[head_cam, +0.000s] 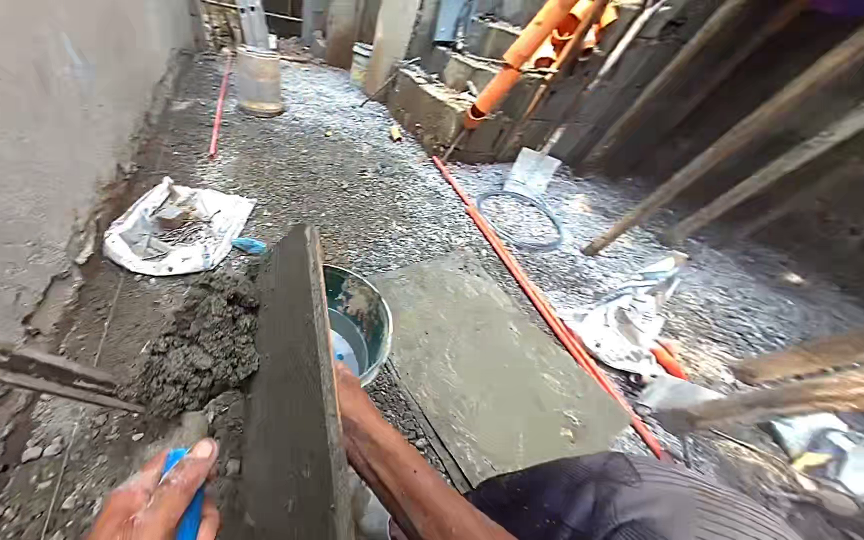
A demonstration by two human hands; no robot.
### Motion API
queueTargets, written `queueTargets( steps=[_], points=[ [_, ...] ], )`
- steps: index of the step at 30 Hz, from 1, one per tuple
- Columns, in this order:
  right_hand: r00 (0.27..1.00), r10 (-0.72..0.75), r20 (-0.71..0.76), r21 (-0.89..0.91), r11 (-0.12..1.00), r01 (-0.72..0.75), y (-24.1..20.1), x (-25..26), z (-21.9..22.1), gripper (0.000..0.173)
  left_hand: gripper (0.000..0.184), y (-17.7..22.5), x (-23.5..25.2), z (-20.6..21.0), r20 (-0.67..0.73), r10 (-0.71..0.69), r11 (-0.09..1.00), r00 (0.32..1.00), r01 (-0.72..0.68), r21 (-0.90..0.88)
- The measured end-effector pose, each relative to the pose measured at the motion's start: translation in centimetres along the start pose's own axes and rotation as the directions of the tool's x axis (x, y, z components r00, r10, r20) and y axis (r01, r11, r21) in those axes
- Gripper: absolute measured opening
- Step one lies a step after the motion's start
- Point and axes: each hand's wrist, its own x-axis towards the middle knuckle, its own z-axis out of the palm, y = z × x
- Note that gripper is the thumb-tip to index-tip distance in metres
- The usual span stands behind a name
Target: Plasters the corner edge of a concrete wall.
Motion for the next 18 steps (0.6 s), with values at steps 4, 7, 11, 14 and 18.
queueTargets(
  steps=[4,7,11,14,18],
  points=[
    [0.913,-0.405,-0.035,-0.086,0.912,0.402,-6.1,-0.9,-12.3,0.043,0.038,6.7,5.2,12.6,0.302,0.021,0.998,0.953,-0.002,-0.061],
    [0.822,-0.216,-0.527,-0.104,0.976,0.19,-8.7,3.0,-19.6,0.055,0.036,7.8,10.1,21.4,0.393,-0.015,0.998,0.919,-0.009,0.06],
    [0.676,-0.245,-0.695,-0.147,0.969,0.2,-11.0,3.6,-24.1,0.059,0.042,7.2,10.3,21.0,0.372,0.061,0.914,0.926,-0.202,0.353],
    [0.665,-0.39,-0.637,-0.2,0.917,0.346,-11.9,0.3,-19.3,0.052,0.047,2.0,6.3,11.3,0.291,0.262,0.885,0.92,-0.349,0.308],
    [0.613,-0.773,0.163,-0.28,0.56,0.78,-9.5,0.7,-16.7,0.044,0.058,-10.7,0.4,-2.5,0.019,0.313,0.927,0.95,-0.31,0.214]
  ],
)
